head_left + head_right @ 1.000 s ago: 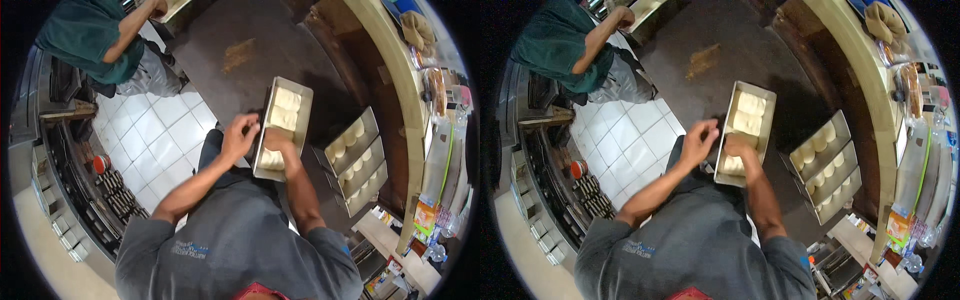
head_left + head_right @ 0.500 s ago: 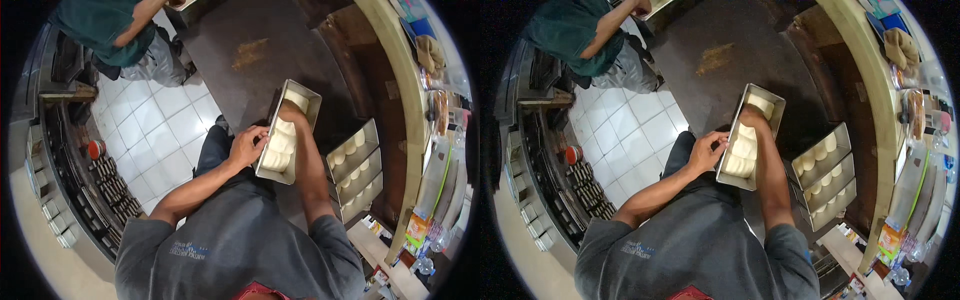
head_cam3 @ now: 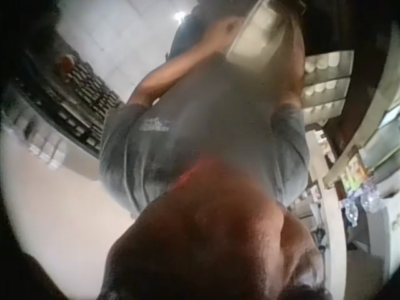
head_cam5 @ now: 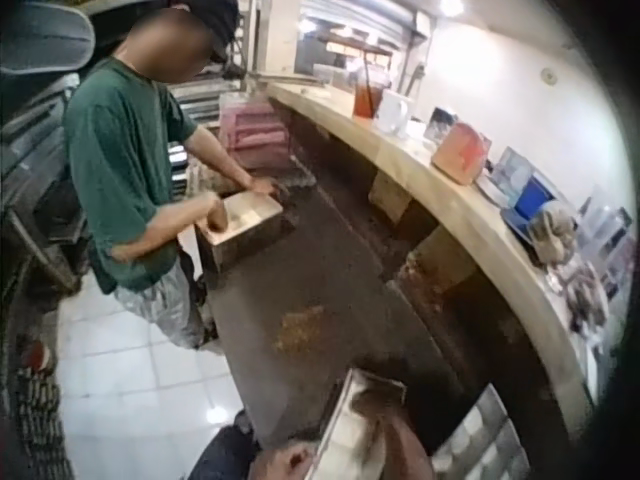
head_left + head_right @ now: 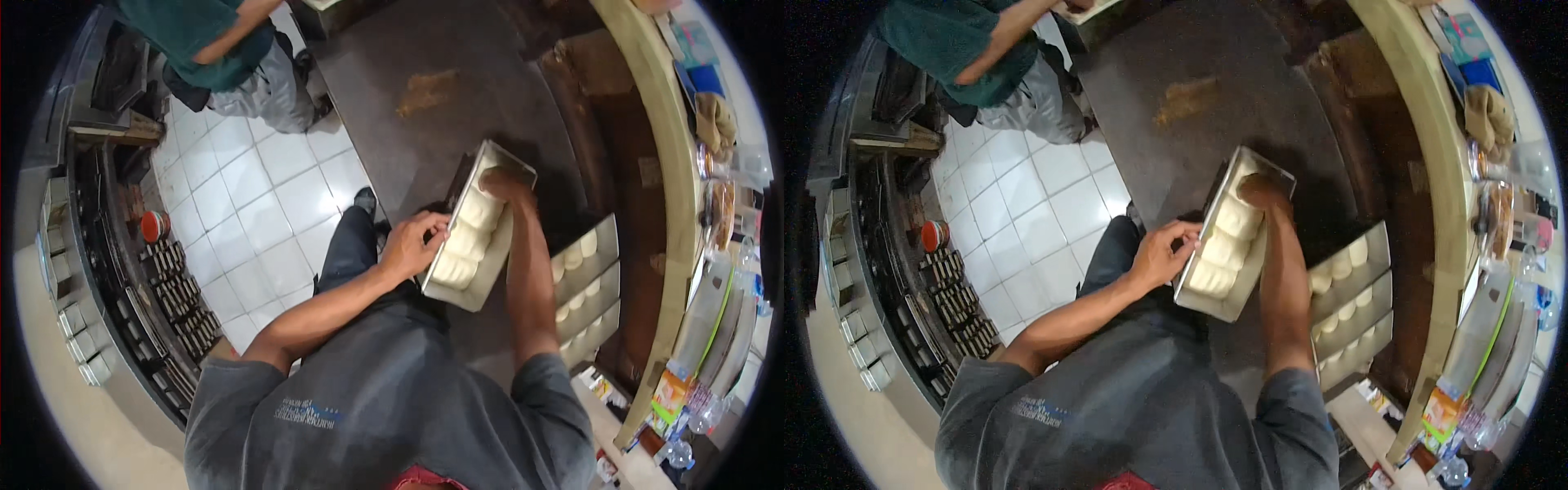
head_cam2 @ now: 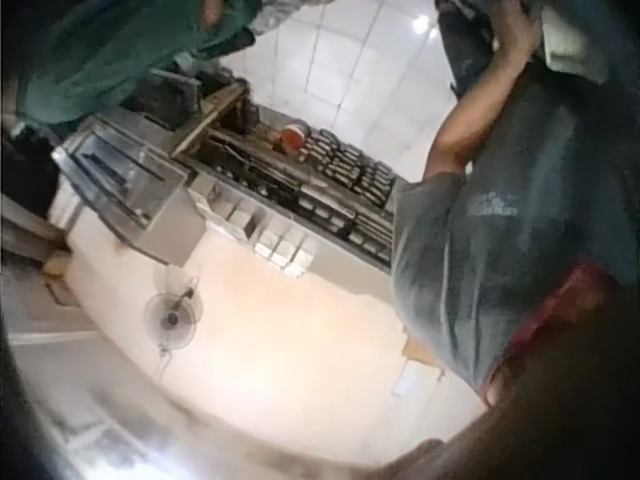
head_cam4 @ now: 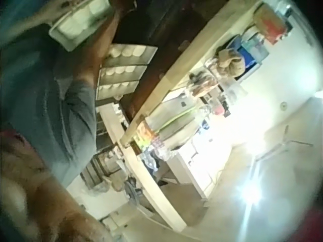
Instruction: Placing shaped dough pieces into metal loaf tins on a workbench.
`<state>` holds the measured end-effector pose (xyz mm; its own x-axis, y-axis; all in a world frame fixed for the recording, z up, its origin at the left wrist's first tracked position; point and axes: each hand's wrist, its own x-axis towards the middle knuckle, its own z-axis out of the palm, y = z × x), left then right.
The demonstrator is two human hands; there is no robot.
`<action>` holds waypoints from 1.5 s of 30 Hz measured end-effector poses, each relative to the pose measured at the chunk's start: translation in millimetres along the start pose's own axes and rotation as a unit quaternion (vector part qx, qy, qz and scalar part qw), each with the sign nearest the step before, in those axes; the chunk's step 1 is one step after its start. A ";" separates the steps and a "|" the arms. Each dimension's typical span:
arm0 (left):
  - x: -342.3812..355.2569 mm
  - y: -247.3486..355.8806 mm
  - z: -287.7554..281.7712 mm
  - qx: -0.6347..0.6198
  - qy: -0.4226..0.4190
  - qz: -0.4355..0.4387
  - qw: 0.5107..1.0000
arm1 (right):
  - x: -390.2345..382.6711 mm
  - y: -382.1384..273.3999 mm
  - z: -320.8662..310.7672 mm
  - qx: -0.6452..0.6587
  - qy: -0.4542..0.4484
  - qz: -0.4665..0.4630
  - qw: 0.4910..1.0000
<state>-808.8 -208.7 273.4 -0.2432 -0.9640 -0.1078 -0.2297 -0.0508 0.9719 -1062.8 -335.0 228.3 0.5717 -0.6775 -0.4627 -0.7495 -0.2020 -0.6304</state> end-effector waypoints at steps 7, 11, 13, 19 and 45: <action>-0.3 -3.2 7.0 -0.003 -0.006 0.001 1.000 | 14.5 -13.4 22.7 0.004 -0.065 0.006 0.998; -1.9 -0.7 6.4 0.011 -0.010 -0.008 1.000 | -5.8 -13.5 37.5 0.014 -0.096 0.015 0.995; 1.9 -3.0 4.9 0.016 -0.011 -0.010 1.000 | -25.0 -5.9 37.9 0.017 -0.111 0.017 0.993; -6.5 -10.3 7.6 -0.002 -0.008 0.007 1.000 | -36.9 -19.0 67.2 0.037 -0.153 0.035 0.987; 13.9 -4.3 5.8 0.020 -0.042 0.003 0.999 | -83.2 -71.0 122.1 0.175 0.030 0.081 0.981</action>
<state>-816.7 -220.4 266.6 -0.3219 -0.9391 -0.1201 -0.2644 -0.0326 0.9639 -1016.5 -177.9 235.5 0.4260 -0.7237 -0.5430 -0.6620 0.1598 -0.7323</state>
